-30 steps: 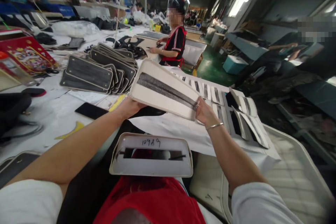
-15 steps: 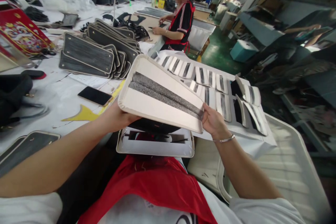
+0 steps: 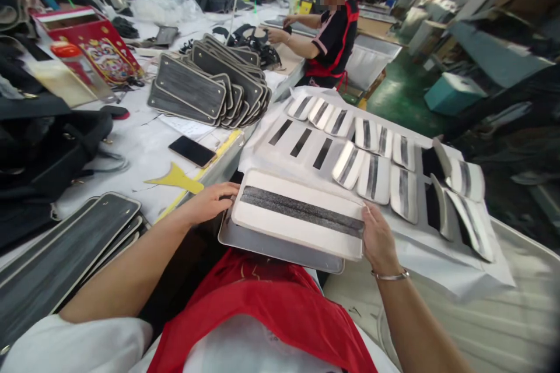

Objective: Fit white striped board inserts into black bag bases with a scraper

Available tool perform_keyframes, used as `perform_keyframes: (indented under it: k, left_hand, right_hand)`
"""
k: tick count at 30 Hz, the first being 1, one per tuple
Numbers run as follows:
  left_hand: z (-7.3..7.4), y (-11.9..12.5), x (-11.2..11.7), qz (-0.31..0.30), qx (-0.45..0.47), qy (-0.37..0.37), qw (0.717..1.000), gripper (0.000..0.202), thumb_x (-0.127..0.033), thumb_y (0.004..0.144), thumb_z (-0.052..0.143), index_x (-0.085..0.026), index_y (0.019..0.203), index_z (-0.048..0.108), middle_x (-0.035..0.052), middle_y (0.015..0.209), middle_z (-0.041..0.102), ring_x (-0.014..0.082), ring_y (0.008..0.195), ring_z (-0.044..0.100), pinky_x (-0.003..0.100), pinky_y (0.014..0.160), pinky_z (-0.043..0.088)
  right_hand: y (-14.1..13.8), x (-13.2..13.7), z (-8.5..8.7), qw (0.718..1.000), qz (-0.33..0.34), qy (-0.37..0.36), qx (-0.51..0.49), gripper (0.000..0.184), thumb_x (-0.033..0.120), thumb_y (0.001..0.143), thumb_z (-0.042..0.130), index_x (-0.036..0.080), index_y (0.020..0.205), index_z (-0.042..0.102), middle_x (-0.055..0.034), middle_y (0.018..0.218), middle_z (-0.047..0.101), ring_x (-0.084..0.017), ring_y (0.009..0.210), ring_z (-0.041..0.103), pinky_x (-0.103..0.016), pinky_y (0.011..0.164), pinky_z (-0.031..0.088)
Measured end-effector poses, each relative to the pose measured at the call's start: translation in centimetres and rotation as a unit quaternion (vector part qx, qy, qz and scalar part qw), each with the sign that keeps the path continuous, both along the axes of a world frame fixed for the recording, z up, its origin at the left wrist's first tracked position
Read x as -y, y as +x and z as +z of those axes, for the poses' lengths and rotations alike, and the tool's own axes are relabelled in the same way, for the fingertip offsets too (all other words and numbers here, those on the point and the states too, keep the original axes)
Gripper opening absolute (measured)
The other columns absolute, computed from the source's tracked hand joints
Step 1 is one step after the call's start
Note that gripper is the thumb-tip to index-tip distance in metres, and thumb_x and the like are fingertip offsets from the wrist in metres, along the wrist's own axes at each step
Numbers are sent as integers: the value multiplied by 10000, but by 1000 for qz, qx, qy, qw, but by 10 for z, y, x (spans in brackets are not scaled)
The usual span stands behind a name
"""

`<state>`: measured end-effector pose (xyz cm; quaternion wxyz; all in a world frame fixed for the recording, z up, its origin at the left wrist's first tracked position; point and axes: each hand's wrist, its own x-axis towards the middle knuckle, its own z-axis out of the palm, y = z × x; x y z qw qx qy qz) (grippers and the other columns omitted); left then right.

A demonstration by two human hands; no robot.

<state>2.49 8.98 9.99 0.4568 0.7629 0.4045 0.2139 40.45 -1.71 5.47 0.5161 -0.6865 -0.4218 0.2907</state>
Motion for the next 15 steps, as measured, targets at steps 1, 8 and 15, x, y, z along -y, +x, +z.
perform_keyframes:
  k: [1,8,15]
  left_hand:
    - [-5,-5,2,25,20,-17,999,284,-287,710,525,-209,912,709,25,1156,631,248,1105,545,360,1028,372]
    - [-41,-10,26,170,44,-12,984,451,-415,764,570,-185,1151,585,92,1312,504,265,1215,454,394,1001,399]
    - [-56,8,30,181,-60,60,980,555,-294,713,583,-157,1239,475,106,1358,429,257,1259,396,387,1097,271]
  right_hand:
    - [-4,-1,-3,999,2,-1,40,390,474,862,465,199,1110,584,-53,1112,610,-201,1030,542,-361,953,385]
    - [-20,-3,-16,974,65,-12,216,375,372,889,373,191,1158,561,-90,1167,578,-221,1072,518,-403,957,378]
    - [8,3,4,912,237,-50,330,310,238,778,475,201,1050,618,-78,1087,600,-227,1019,551,-411,922,431]
